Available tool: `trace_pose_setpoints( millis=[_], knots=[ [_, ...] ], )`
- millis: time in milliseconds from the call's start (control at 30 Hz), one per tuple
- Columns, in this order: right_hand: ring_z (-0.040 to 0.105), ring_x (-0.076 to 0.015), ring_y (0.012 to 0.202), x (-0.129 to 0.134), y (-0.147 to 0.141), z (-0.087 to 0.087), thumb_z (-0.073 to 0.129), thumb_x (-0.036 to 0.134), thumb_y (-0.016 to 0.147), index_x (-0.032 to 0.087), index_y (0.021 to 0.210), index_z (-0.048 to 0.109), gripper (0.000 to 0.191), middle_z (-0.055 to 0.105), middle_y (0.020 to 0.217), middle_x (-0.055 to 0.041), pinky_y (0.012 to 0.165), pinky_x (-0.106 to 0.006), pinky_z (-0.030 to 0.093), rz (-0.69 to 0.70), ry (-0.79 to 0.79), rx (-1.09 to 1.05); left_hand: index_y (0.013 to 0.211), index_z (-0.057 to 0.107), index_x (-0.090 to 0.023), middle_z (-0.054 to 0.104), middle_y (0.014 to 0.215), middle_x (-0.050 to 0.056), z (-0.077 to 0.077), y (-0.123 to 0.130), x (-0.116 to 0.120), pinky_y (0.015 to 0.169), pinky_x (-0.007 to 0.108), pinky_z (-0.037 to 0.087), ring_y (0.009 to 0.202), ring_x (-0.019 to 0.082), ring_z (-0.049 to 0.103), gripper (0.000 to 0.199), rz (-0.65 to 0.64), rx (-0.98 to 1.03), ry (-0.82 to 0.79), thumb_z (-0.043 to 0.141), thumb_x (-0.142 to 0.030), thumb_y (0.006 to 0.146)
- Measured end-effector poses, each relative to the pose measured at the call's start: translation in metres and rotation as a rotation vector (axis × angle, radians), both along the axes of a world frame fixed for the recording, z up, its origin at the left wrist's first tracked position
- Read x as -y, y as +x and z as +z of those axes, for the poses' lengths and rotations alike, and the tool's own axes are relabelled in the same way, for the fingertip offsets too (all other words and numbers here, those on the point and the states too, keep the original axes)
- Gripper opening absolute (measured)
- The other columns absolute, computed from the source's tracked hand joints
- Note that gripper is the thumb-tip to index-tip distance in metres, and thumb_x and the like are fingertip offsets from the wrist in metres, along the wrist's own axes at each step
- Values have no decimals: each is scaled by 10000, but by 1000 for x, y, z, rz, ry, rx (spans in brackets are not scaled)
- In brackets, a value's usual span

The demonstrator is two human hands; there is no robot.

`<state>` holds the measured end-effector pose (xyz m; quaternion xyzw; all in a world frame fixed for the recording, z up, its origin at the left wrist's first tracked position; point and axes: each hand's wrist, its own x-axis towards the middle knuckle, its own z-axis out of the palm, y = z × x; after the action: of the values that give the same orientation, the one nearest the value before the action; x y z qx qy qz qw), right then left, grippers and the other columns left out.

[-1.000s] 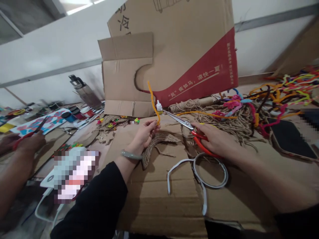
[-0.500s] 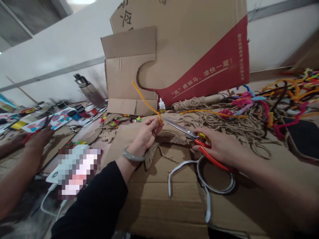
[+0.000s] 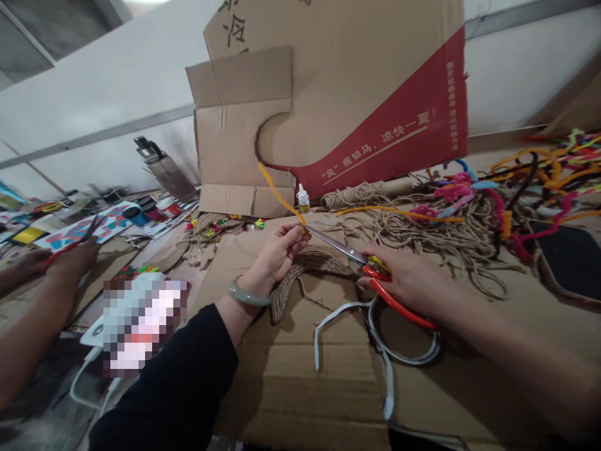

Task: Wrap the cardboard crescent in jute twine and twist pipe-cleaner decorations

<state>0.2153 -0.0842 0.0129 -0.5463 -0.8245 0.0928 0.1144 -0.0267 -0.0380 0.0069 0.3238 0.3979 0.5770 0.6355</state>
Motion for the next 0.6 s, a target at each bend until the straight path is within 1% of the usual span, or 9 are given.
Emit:
trace_pose_setpoints(
  millis=[133, 233, 333, 433, 600],
  knots=[
    [674, -255, 810, 1, 1, -2, 528, 481, 809, 306, 1152, 576, 388, 712, 1001, -40, 613, -306, 452, 5, 31, 11, 775, 593, -153, 646, 708, -8, 2, 1, 2, 594, 147, 492, 654, 71, 627, 230, -36, -7, 21, 767, -145, 625],
    [675, -265, 814, 1, 1, -1, 545, 474, 797, 304, 1125, 592, 372, 713, 1003, -37, 597, -304, 444, -18, 28, 41, 754, 593, -144, 642, 690, -9, 1, 1, 2, 569, 139, 488, 630, 68, 626, 225, -45, -2, 22, 772, -143, 617],
    [673, -254, 800, 1, 2, 2, 542, 471, 799, 297, 1121, 598, 371, 715, 993, -40, 585, -293, 436, -11, 36, 38, 759, 592, -140, 647, 693, -10, -1, 0, 1, 555, 131, 487, 628, 70, 634, 241, -39, 8, 20, 781, -149, 610],
    [673, -251, 800, 0, 2, 6, 529, 483, 805, 292, 1126, 595, 379, 715, 990, -40, 584, -294, 437, -2, 5, 49, 769, 588, -139, 657, 708, -9, -2, 1, 0, 569, 133, 493, 644, 74, 645, 262, -28, 6, 15, 790, -154, 603],
    [668, -290, 872, 1, 0, 11, 502, 517, 816, 299, 1151, 573, 406, 693, 1075, -51, 620, -338, 459, 1, -40, 73, 734, 575, -130, 646, 664, -14, 0, 3, 1, 584, 140, 490, 621, 72, 640, 269, -18, -15, 32, 800, -160, 589]
  ],
)
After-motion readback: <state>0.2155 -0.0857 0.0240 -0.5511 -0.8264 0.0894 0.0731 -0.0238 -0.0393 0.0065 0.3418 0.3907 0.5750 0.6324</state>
